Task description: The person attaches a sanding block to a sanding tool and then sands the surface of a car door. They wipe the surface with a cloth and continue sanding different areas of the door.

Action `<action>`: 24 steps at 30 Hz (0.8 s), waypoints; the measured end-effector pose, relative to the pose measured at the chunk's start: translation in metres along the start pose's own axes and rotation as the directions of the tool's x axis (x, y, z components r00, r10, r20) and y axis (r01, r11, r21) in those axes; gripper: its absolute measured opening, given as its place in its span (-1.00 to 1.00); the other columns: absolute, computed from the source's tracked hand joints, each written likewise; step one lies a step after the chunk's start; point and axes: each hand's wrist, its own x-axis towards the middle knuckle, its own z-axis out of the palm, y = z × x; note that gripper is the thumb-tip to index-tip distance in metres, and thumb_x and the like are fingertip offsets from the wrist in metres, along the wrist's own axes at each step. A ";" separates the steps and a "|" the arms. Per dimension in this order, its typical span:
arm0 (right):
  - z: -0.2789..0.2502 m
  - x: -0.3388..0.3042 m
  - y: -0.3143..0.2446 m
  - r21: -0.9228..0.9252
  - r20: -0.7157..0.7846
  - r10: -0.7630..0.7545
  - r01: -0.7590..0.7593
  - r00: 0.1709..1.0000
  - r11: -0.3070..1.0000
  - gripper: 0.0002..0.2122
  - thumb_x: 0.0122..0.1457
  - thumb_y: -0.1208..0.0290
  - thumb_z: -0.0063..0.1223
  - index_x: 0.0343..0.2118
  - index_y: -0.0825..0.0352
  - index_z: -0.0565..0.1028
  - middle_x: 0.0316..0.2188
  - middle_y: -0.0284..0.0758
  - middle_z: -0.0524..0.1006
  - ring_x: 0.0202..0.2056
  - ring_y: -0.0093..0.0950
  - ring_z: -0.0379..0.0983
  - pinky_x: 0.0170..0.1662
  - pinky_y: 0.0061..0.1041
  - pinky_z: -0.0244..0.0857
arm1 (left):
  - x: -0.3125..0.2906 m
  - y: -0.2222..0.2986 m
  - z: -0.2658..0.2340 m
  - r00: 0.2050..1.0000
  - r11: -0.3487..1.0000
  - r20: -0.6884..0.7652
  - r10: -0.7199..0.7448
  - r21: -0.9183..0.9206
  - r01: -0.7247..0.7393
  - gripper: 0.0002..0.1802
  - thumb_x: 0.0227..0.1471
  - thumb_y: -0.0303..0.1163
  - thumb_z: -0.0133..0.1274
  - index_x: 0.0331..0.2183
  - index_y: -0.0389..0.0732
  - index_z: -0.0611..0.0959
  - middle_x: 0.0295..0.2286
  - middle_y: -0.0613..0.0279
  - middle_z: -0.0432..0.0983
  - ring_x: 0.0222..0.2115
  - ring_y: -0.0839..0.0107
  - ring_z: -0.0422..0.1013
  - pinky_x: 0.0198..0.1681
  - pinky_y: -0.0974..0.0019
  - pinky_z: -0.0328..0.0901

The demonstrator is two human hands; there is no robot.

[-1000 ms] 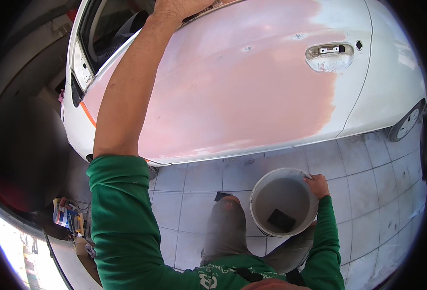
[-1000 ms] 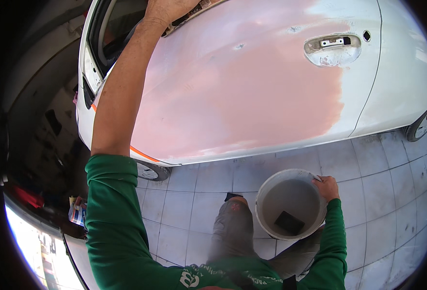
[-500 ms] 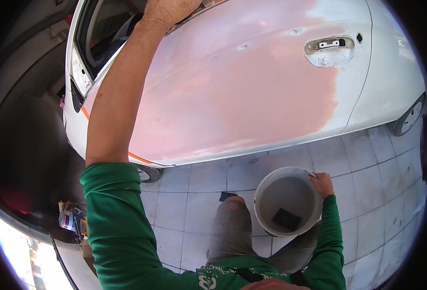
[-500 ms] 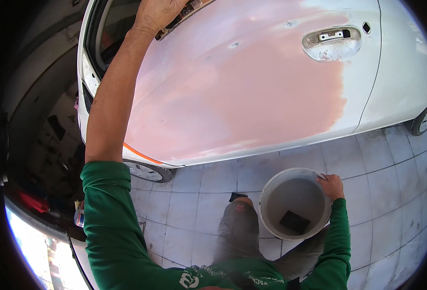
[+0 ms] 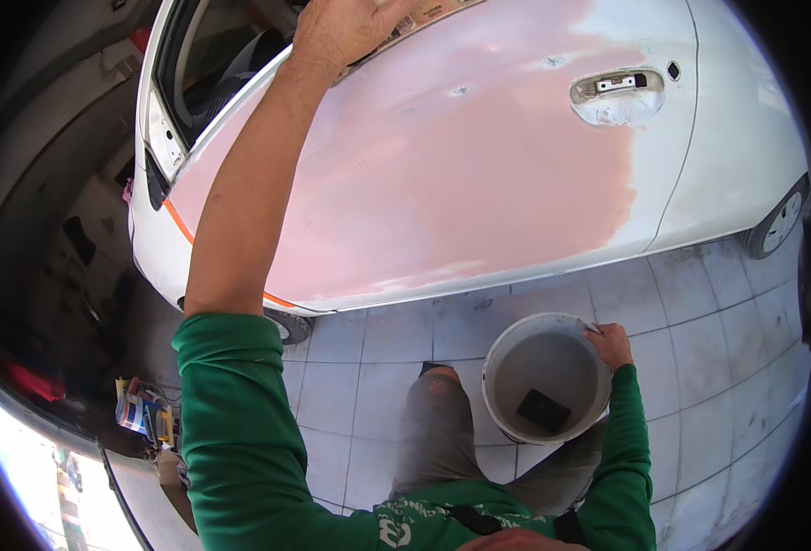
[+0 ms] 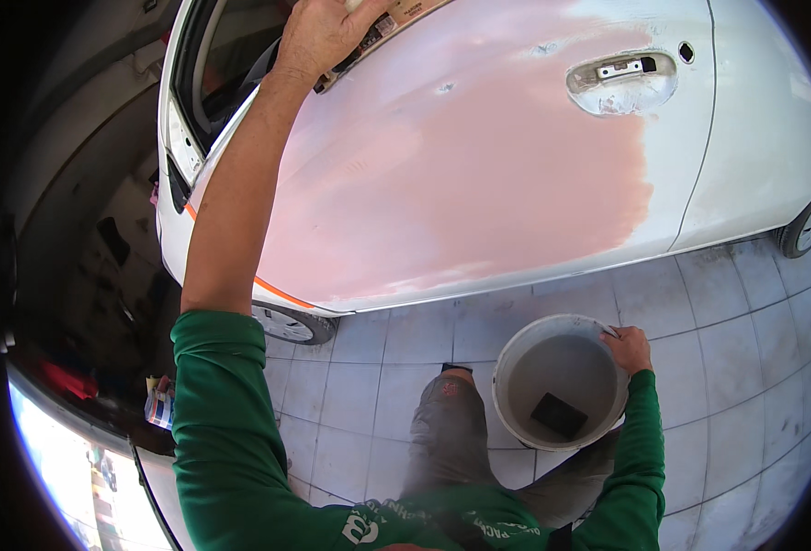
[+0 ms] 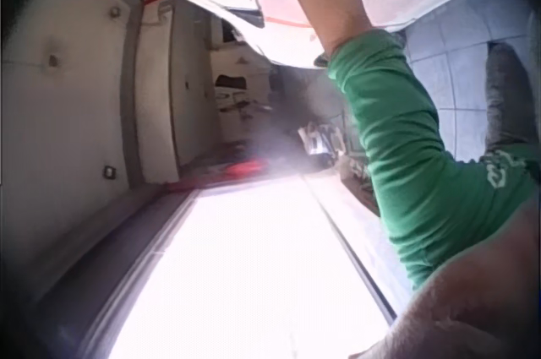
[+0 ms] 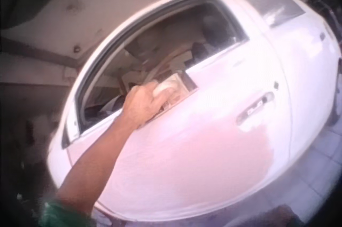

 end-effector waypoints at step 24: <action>0.217 -0.027 0.053 -0.609 0.700 0.179 0.446 0.692 0.656 -0.44 0.31 -0.07 -0.04 0.19 0.27 0.50 0.23 -0.11 0.47 0.24 -0.09 0.40 0.29 -0.11 0.29 | -0.582 0.165 0.148 0.297 -0.275 0.894 -0.336 -0.395 0.877 -0.47 0.27 0.05 0.18 -0.16 -0.31 0.71 -0.51 0.36 0.52 -0.45 0.61 0.36 -0.38 0.39 0.31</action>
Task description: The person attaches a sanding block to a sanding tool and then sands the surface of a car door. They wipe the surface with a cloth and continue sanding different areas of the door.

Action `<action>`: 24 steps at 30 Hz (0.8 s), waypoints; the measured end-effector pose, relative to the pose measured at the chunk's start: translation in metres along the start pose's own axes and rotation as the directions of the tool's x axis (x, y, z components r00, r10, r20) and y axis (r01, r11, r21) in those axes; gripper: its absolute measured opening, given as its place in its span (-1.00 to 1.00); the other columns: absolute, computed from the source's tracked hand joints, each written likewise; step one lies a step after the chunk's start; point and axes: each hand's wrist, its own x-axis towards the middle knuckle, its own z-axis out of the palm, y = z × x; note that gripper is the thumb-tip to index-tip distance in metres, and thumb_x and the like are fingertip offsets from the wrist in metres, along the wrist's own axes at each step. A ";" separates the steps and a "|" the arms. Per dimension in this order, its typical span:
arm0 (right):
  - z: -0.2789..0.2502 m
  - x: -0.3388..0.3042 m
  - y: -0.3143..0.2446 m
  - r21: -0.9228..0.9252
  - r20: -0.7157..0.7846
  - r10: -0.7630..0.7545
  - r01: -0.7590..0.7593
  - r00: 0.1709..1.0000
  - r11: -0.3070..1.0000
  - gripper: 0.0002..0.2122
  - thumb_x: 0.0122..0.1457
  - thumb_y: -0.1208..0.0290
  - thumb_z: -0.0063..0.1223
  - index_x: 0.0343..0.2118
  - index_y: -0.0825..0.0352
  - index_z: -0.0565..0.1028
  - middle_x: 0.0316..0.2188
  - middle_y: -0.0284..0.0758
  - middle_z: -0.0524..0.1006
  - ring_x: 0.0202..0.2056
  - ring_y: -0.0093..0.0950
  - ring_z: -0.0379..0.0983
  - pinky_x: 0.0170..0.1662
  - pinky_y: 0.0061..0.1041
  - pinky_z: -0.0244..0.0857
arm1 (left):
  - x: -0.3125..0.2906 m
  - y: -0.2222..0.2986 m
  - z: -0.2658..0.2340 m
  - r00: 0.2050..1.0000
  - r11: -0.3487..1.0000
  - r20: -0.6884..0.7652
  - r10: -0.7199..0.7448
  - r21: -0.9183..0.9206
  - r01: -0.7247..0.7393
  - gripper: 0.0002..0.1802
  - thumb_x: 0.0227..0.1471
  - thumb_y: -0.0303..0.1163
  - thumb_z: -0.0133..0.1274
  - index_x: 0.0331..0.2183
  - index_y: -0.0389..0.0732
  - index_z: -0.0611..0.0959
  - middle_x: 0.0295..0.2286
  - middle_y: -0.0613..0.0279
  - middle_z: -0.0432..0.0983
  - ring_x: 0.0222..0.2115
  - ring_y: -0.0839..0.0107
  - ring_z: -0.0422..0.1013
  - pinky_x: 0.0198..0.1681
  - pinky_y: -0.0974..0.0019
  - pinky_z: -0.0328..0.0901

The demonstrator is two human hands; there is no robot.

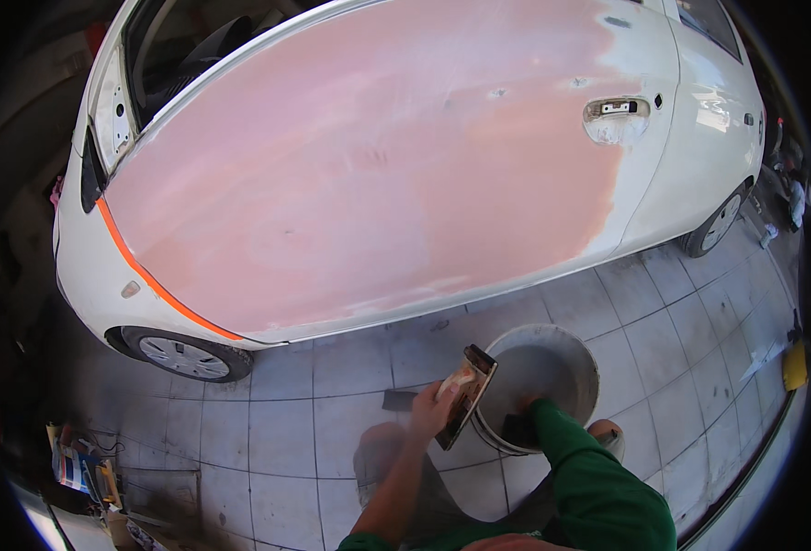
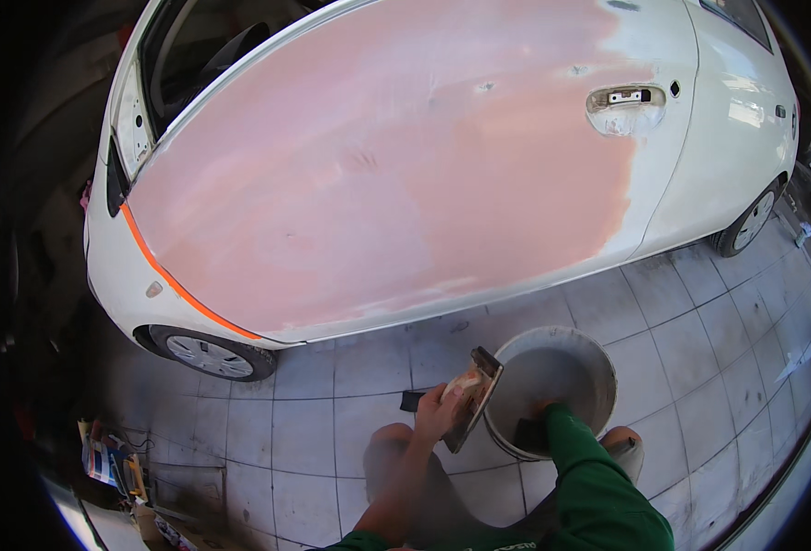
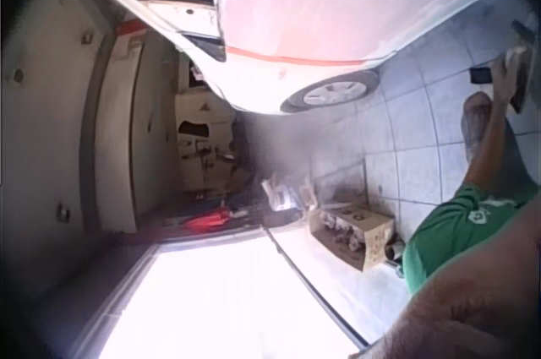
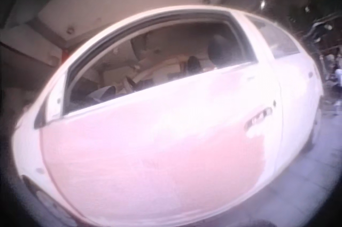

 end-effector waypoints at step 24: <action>-0.013 0.009 0.056 0.216 -0.222 -0.069 0.118 0.973 0.969 -0.64 0.25 0.12 0.04 -0.04 0.22 0.63 -0.03 -0.08 0.62 0.01 -0.11 0.57 0.14 -0.16 0.41 | -0.006 0.015 0.007 0.997 0.989 -0.056 -0.050 -0.144 0.041 -0.46 0.26 0.07 0.15 -0.19 -0.30 0.72 -0.57 0.35 0.48 -0.56 0.55 0.38 -0.48 0.35 0.30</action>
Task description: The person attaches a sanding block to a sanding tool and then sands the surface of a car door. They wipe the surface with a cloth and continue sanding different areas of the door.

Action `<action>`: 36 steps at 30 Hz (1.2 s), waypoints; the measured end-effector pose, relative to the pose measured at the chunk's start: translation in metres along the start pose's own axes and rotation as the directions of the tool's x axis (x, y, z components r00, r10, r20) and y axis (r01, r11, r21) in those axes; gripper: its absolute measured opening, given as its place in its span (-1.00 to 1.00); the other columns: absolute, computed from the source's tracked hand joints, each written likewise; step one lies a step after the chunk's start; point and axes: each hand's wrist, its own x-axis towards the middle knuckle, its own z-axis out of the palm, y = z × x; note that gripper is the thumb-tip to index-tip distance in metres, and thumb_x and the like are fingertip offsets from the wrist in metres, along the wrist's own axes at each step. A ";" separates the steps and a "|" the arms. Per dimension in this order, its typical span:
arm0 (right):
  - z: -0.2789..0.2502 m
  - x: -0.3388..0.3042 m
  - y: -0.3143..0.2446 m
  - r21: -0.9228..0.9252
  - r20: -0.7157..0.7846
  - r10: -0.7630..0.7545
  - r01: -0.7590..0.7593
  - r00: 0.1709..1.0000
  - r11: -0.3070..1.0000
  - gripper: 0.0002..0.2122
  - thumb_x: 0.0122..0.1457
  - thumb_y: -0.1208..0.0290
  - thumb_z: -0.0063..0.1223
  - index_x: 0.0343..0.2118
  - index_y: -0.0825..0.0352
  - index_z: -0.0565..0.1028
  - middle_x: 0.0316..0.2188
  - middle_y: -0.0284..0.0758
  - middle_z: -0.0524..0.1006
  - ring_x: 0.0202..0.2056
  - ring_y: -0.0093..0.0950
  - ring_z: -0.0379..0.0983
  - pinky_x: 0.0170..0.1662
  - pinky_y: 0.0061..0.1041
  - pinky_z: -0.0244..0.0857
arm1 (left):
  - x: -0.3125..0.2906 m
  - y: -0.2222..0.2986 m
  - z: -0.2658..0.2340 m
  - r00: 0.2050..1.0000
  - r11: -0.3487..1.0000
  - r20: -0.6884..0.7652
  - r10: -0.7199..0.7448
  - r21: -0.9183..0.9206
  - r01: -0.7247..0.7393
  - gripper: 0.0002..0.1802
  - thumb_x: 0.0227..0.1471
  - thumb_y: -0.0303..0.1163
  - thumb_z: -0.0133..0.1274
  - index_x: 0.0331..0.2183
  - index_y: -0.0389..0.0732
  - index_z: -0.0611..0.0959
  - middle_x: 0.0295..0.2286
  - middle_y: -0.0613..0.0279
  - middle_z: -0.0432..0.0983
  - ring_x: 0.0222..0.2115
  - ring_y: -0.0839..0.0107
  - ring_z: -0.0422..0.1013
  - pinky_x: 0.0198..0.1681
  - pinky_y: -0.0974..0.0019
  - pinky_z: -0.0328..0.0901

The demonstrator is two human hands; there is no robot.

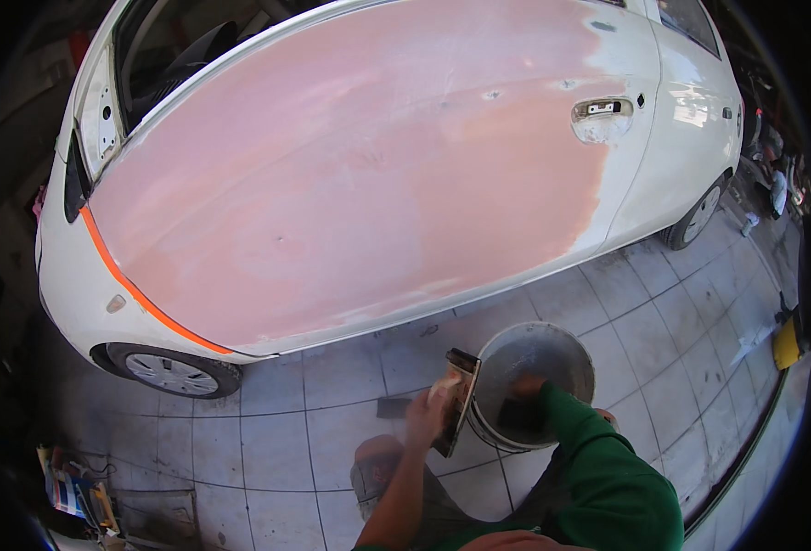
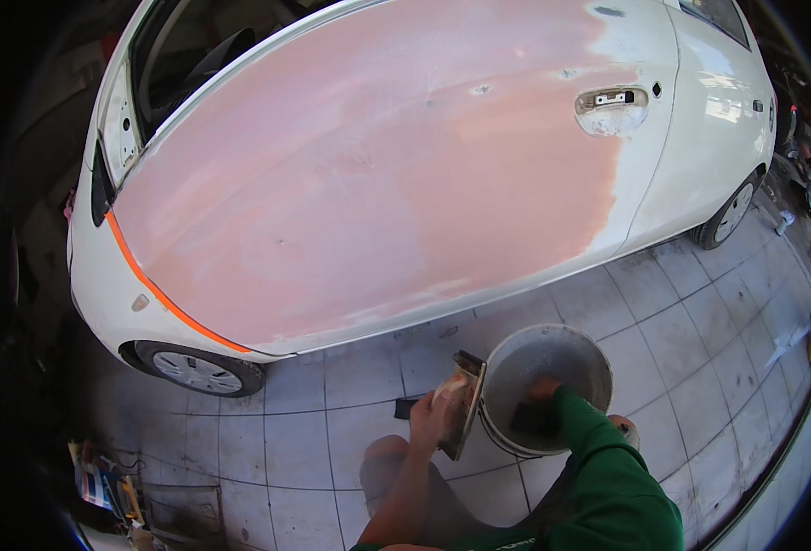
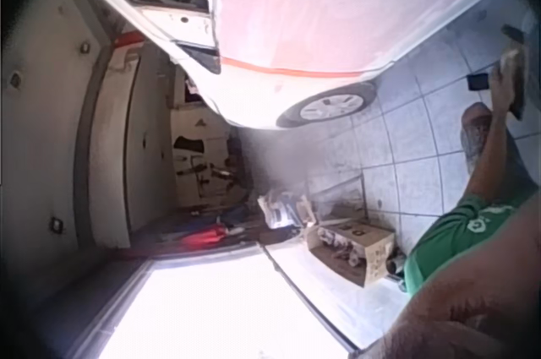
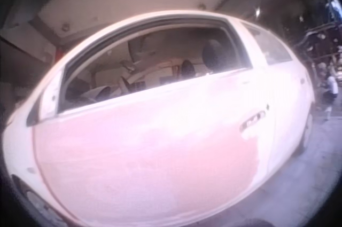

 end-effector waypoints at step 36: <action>-0.030 -0.039 -0.098 0.699 0.146 0.038 -0.130 0.989 0.704 -0.52 0.12 0.05 0.32 -0.04 0.35 0.65 -0.11 -0.20 0.66 -0.07 -0.33 0.55 0.06 -0.26 0.40 | 0.018 -0.008 0.003 0.999 0.968 0.032 0.008 0.251 -0.016 -0.35 0.24 0.17 0.09 -0.18 -0.35 0.69 -0.46 -0.06 0.60 -0.44 0.10 0.52 -0.27 0.09 0.38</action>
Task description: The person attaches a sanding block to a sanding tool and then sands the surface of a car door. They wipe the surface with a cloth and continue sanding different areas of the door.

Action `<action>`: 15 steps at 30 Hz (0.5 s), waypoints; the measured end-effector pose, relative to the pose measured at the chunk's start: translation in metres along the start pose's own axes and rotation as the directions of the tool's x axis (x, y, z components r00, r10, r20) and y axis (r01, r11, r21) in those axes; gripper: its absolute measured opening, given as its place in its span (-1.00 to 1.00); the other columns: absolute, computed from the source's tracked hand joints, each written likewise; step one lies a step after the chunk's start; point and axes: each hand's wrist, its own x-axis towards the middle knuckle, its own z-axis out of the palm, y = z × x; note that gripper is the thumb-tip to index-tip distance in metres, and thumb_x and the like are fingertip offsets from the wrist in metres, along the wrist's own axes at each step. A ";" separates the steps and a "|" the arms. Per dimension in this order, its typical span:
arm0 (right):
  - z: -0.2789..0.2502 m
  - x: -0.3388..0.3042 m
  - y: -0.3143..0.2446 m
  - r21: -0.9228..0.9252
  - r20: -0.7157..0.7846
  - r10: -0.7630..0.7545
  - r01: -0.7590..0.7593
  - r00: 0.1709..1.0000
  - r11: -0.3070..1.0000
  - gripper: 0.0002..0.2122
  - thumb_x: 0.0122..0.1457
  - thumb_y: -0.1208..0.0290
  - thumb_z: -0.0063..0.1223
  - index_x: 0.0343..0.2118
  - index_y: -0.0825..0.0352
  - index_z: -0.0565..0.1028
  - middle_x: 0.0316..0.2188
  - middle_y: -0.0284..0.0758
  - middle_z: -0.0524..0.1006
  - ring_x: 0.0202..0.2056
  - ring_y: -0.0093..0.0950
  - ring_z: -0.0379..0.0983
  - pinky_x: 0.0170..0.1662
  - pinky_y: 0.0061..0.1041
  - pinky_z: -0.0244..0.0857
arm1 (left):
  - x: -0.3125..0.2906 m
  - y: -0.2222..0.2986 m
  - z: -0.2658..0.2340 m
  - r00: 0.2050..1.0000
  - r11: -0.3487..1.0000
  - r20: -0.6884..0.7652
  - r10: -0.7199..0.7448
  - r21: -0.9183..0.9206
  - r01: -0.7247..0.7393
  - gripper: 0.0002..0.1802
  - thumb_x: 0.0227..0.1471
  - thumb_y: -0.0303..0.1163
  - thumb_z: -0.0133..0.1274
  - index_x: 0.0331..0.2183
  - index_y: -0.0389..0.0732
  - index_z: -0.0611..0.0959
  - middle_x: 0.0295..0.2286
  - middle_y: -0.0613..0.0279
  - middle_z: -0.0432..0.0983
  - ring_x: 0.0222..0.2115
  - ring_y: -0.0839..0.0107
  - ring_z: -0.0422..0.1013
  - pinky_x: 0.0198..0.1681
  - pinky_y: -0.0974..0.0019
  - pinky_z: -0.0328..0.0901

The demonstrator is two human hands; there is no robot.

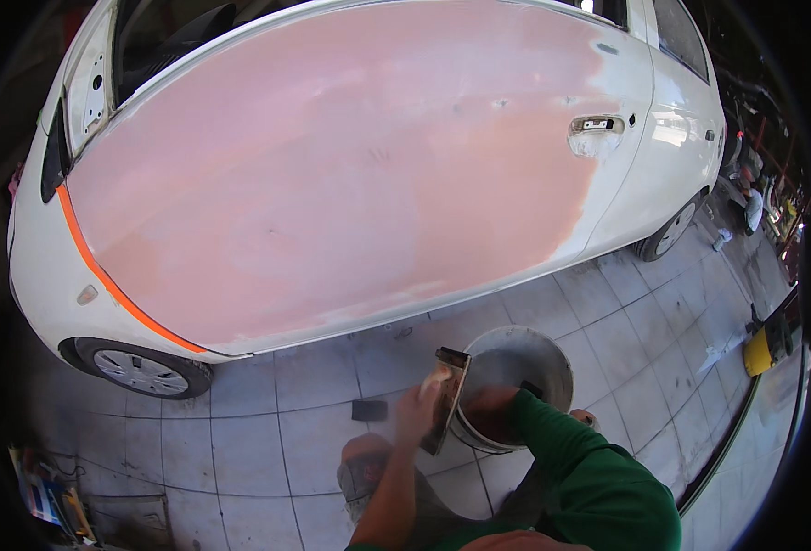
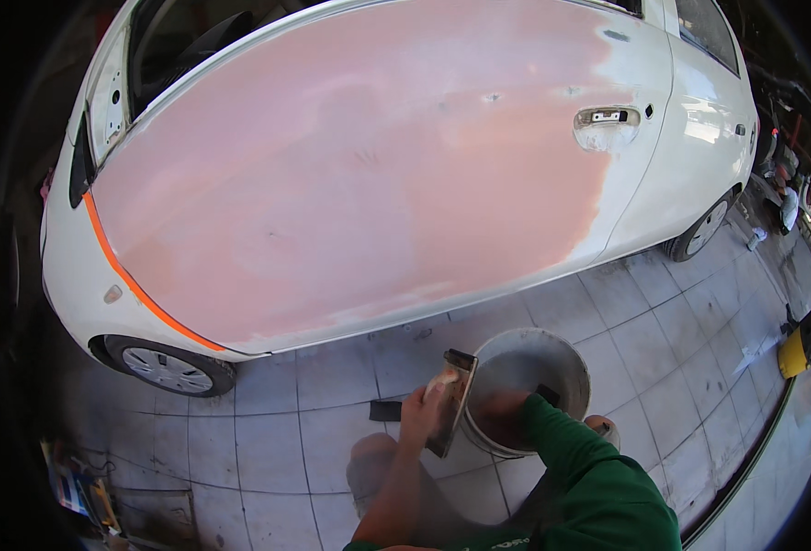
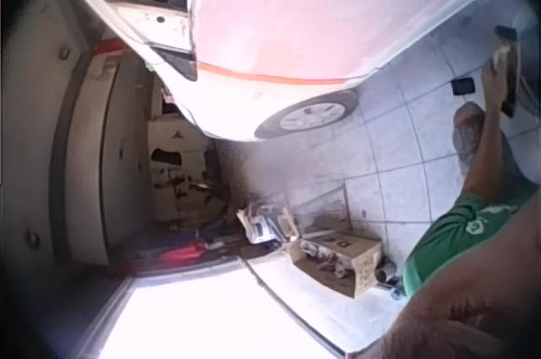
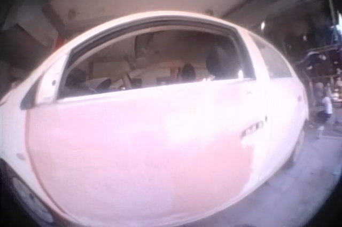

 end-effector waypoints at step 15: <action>-0.259 -0.341 -0.489 -0.683 -0.595 -0.803 0.548 -0.034 0.483 -0.55 0.26 0.14 0.27 0.06 0.32 0.44 -0.07 -0.25 0.51 -0.08 -0.45 0.46 0.06 -0.49 0.37 | 0.027 -0.023 -0.013 0.999 0.998 0.000 -0.035 -0.048 0.035 -0.44 0.22 0.11 0.14 -0.29 -0.30 0.68 -0.60 0.28 0.47 -0.66 0.48 0.40 -0.60 0.28 0.27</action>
